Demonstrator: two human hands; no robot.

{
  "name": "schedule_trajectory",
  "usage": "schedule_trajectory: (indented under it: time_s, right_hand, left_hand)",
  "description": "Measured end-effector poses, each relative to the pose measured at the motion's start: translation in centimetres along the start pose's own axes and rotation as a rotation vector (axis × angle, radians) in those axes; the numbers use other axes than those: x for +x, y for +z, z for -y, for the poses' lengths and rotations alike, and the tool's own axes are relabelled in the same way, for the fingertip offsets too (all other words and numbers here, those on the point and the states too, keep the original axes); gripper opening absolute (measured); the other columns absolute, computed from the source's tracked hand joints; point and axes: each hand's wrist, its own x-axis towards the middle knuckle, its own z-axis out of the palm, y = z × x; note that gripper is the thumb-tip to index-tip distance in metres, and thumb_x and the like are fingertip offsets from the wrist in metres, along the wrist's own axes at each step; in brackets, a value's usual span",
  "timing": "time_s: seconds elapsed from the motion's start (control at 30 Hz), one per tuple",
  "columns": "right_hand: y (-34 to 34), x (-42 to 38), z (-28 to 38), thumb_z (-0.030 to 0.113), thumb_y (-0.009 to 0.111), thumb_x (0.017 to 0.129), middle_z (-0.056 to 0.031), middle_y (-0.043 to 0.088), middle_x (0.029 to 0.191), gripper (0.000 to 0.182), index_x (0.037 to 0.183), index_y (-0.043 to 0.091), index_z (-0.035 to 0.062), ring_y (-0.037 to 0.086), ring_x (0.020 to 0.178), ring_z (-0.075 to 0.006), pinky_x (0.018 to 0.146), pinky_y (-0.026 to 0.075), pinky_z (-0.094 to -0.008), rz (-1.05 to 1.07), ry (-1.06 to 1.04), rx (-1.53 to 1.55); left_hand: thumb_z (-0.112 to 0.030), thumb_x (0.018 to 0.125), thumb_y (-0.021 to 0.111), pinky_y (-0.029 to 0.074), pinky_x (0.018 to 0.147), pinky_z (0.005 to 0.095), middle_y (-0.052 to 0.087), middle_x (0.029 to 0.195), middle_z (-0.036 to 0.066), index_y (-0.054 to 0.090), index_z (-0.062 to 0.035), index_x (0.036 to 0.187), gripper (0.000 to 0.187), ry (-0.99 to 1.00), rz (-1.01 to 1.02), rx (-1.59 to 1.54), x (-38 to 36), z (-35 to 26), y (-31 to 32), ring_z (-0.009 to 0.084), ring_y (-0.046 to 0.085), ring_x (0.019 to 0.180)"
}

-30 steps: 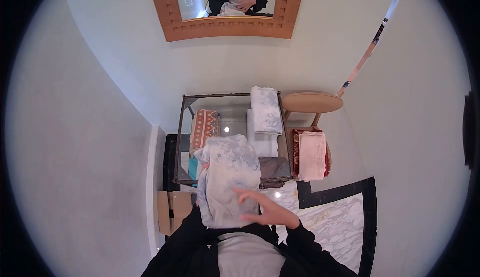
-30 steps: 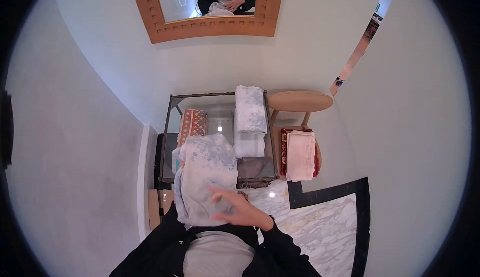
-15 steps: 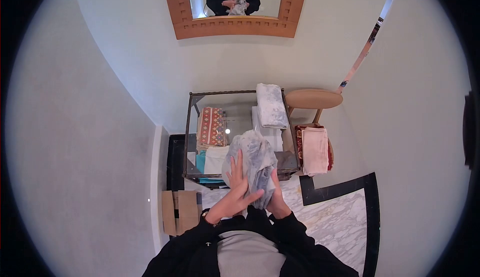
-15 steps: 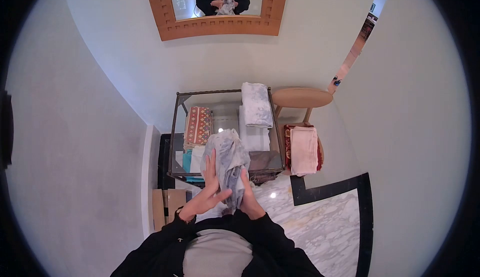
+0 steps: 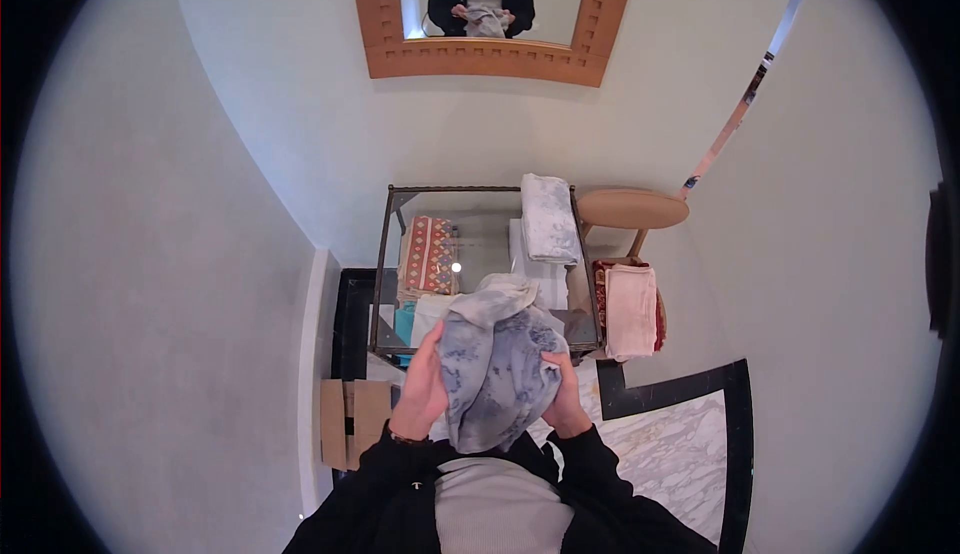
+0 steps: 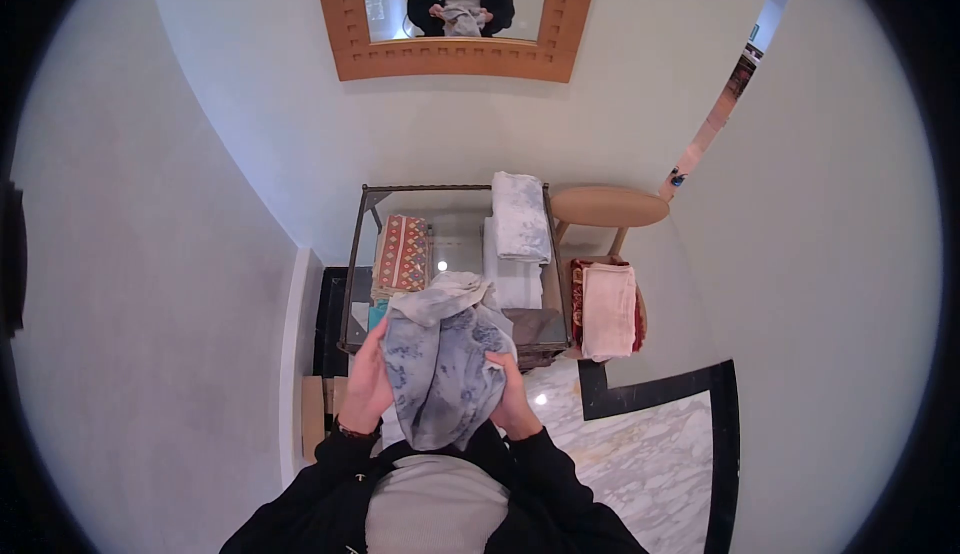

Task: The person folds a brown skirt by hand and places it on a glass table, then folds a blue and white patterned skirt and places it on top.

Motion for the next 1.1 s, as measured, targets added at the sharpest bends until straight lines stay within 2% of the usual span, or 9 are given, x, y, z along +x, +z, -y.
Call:
schedule_trajectory:
  time_s: [0.13, 0.37, 0.47, 0.57, 0.7, 0.83, 0.97, 1.07, 1.1]
  right_hand:
    - [-0.5, 0.1, 1.6, 0.026, 0.050, 0.086, -0.0116, 0.058, 0.123, 0.048, 0.128, 0.048, 0.0027, 0.057, 0.113, -0.0261, 0.098, 0.044, -0.0376, 0.015, -0.026, 0.009]
    - [-2.0, -0.1, 3.1, 0.029, 0.050, 0.088, -0.0116, 0.059, 0.121, 0.048, 0.128, 0.048, 0.0019, 0.058, 0.111, -0.0256, 0.097, 0.045, -0.0375, -0.045, 0.056, -0.022]
    - [-1.5, -0.8, 3.7, 0.031, 0.050, 0.089, -0.0114, 0.059, 0.121, 0.048, 0.128, 0.048, 0.0016, 0.058, 0.110, -0.0243, 0.097, 0.045, -0.0365, -0.049, 0.066, -0.019]
    - [-2.1, -1.0, 3.5, 0.032, 0.050, 0.090, -0.0112, 0.059, 0.122, 0.049, 0.128, 0.048, 0.0014, 0.058, 0.111, -0.0231, 0.097, 0.044, -0.0351, -0.055, 0.065, -0.081]
    - [-3.8, -1.3, 3.2, 0.033, 0.048, 0.091, -0.0119, 0.058, 0.124, 0.049, 0.128, 0.048, 0.0006, 0.057, 0.112, -0.0222, 0.098, 0.043, -0.0348, -0.005, 0.045, -0.050]
    - [-4.6, -1.8, 3.8, 0.033, 0.047, 0.091, -0.0139, 0.056, 0.126, 0.052, 0.131, 0.045, -0.0004, 0.056, 0.114, -0.0241, 0.099, 0.042, -0.0365, 0.025, 0.069, 0.003]
    - [-5.2, -1.7, 4.1, 0.033, 0.045, 0.090, -0.0158, 0.051, 0.132, 0.057, 0.136, 0.039, -0.0011, 0.053, 0.119, -0.0280, 0.103, 0.040, -0.0404, 0.036, 0.071, 0.021]
    - [-5.1, -1.7, 4.6, 0.033, 0.045, 0.090, -0.0157, 0.050, 0.133, 0.057, 0.136, 0.038, -0.0011, 0.051, 0.121, -0.0281, 0.104, 0.039, -0.0407, 0.050, 0.099, 0.028]
    - [-4.8, -1.7, 4.4, 0.032, 0.045, 0.090, -0.0156, 0.050, 0.134, 0.057, 0.136, 0.039, -0.0011, 0.051, 0.121, -0.0280, 0.104, 0.039, -0.0408, 0.040, 0.117, 0.008]
  left_hand:
    - [-0.025, 0.100, 0.044, 0.041, 0.099, 0.0332, 0.056, 0.127, 0.010, 0.044, -0.0018, 0.133, 0.040, 0.177, -0.166, 0.149, 1.3, -0.6, -3.4, 0.0198, 0.055, 0.114]
    - [-0.002, 0.082, 0.059, 0.042, 0.088, 0.0390, 0.053, 0.103, 0.015, 0.047, 0.0027, 0.120, 0.041, 1.075, -0.493, 1.548, 1.6, 1.1, 1.7, 0.0315, 0.052, 0.100]
    - [-0.004, 0.082, 0.061, 0.041, 0.084, 0.0405, 0.051, 0.103, 0.017, 0.046, 0.0021, 0.118, 0.039, 1.048, -0.217, 1.829, 0.6, 3.5, 3.6, 0.0341, 0.051, 0.094]
    - [-0.008, 0.083, 0.063, 0.042, 0.083, 0.0387, 0.051, 0.101, 0.017, 0.047, 0.0028, 0.115, 0.037, 0.653, 0.054, 1.538, 0.2, 6.0, 7.0, 0.0333, 0.052, 0.092]
    - [-0.007, 0.085, 0.062, 0.044, 0.079, 0.0317, 0.053, 0.095, 0.016, 0.048, 0.0031, 0.116, 0.036, 0.681, 0.026, 1.457, 2.1, 7.8, 6.1, 0.0279, 0.055, 0.087]
    - [-0.004, 0.091, 0.052, 0.044, 0.069, 0.0247, 0.058, 0.089, 0.005, 0.048, 0.0020, 0.119, 0.029, 0.295, 0.049, 1.173, 3.4, 7.9, 2.2, 0.0122, 0.056, 0.079]
    - [-0.010, 0.095, 0.044, 0.043, 0.068, 0.0259, 0.056, 0.091, -0.001, 0.050, -0.0034, 0.124, 0.030, 0.019, -0.033, 0.520, 4.3, 7.4, 0.5, 0.0104, 0.052, 0.076]
    - [-0.014, 0.096, 0.043, 0.044, 0.074, 0.0299, 0.057, 0.096, 0.004, 0.050, -0.0012, 0.121, 0.028, 0.074, -0.049, 0.316, 3.9, 6.6, 2.6, 0.0153, 0.054, 0.082]
    - [-0.015, 0.096, 0.046, 0.044, 0.077, 0.0309, 0.057, 0.099, 0.007, 0.049, -0.0004, 0.120, 0.028, 0.138, -0.027, 0.508, 4.3, 7.2, 1.9, 0.0179, 0.055, 0.086]
